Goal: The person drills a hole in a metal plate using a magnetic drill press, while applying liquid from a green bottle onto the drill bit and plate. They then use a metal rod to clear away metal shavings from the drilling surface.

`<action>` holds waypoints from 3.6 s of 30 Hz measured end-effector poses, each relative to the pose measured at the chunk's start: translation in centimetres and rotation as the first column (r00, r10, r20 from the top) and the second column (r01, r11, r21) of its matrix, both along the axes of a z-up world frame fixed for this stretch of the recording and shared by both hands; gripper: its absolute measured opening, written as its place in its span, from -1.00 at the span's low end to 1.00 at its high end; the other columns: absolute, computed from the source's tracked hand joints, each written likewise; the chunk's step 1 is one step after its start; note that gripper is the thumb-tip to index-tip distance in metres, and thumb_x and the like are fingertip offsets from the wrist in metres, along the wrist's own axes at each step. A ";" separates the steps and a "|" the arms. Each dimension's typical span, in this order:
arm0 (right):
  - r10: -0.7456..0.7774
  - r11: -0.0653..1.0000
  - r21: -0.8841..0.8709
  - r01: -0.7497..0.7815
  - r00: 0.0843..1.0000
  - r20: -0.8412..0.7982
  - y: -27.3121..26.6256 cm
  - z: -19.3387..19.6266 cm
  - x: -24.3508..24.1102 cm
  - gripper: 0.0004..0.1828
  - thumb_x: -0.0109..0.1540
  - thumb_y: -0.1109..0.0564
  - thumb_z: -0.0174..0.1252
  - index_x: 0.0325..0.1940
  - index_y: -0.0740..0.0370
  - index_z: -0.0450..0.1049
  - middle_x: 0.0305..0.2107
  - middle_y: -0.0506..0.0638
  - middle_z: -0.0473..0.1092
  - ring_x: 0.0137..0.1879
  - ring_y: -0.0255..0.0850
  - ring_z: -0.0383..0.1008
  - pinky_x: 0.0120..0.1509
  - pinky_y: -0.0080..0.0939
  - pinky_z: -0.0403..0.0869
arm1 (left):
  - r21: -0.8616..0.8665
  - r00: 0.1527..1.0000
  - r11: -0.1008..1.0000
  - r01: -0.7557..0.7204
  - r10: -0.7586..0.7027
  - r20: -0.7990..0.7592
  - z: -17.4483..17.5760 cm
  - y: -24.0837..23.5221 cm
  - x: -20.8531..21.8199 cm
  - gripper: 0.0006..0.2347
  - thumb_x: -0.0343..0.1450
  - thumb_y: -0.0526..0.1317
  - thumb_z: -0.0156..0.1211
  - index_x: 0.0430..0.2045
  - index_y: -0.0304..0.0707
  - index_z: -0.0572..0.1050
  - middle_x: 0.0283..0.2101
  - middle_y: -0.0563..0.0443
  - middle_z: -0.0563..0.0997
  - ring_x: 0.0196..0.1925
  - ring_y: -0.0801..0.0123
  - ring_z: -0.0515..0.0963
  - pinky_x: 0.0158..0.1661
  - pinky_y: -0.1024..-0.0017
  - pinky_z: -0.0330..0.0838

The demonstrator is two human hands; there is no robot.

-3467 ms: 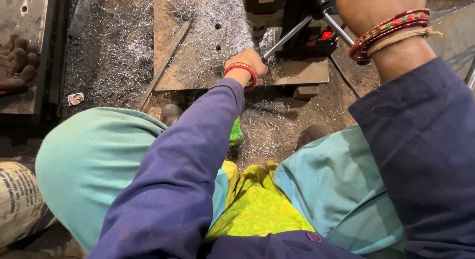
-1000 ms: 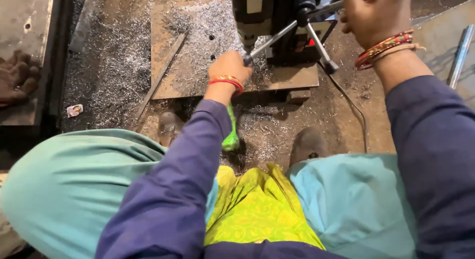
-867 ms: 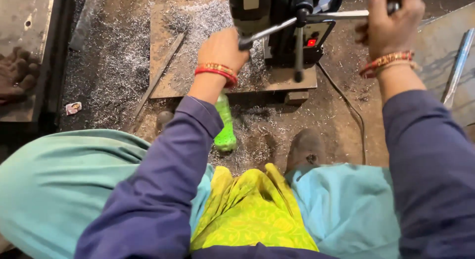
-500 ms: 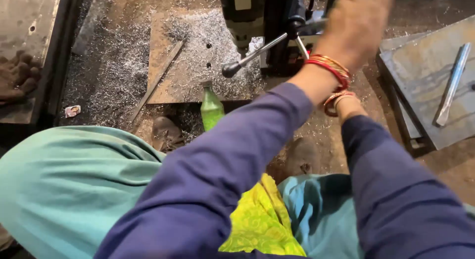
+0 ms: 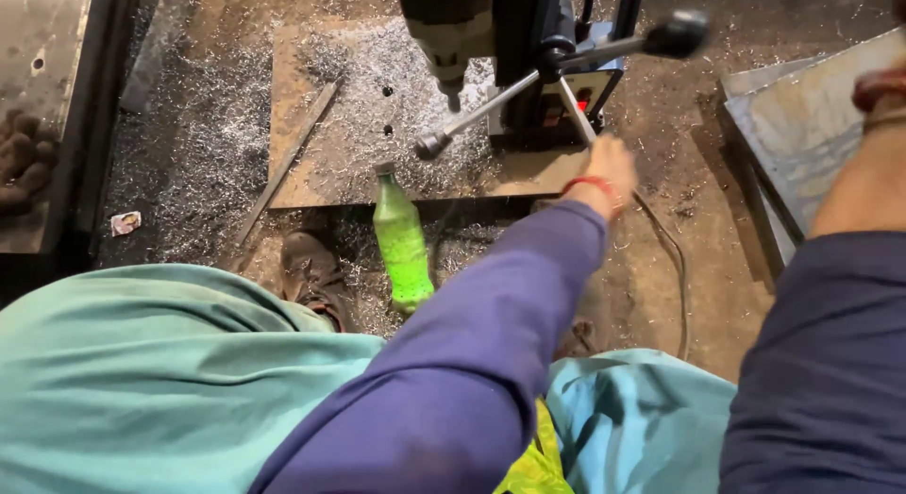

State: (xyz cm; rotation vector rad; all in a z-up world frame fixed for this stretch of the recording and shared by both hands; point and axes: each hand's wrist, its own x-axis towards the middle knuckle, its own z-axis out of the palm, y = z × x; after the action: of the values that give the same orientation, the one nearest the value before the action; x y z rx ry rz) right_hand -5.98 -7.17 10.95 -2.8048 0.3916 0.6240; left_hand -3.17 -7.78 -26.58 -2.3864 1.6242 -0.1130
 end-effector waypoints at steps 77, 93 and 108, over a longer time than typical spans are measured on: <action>-0.451 0.893 0.154 0.424 0.823 0.346 -2.7 -27.6 4.7 -0.62 0.38 -0.02 0.08 -0.05 0.37 0.58 -0.21 0.27 0.52 -0.03 0.18 0.55 0.12 0.08 0.49 | -0.463 0.492 0.253 -0.850 0.695 -0.523 3.0 41.5 2.6 -0.39 0.42 0.25 0.15 -0.06 -0.48 0.41 -0.13 -0.34 0.57 -0.07 -0.16 0.59 -0.09 0.00 0.44; -0.459 0.888 0.162 0.430 0.813 0.358 -2.0 -26.6 4.8 -0.67 0.31 -0.01 0.06 -0.08 0.23 0.61 -0.21 0.22 0.54 -0.03 0.18 0.54 0.08 0.09 0.47 | -0.306 0.502 0.417 -0.856 0.525 -0.688 7.9 36.5 -4.7 -0.34 0.13 0.03 0.52 -0.03 -0.38 0.32 -0.16 -0.29 0.55 -0.13 -0.15 0.60 -0.10 0.03 0.49; -0.470 0.872 0.306 0.381 0.826 0.312 -3.2 -27.7 5.2 -0.65 0.36 0.07 0.06 -0.23 0.47 0.56 -0.50 0.21 0.53 -0.26 0.03 0.64 -0.06 -0.10 0.57 | -0.472 0.551 0.678 -0.564 -0.117 -0.827 4.3 24.5 -6.9 -0.28 0.19 -0.07 0.50 0.20 -0.24 0.21 0.11 -0.30 0.49 0.07 -0.20 0.56 0.03 0.08 0.47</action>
State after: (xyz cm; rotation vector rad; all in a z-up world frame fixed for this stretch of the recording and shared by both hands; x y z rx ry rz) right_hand -0.80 -10.36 -16.74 -2.4099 0.7822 0.0182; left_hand -10.11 16.70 -22.29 -3.6514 1.7045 0.6793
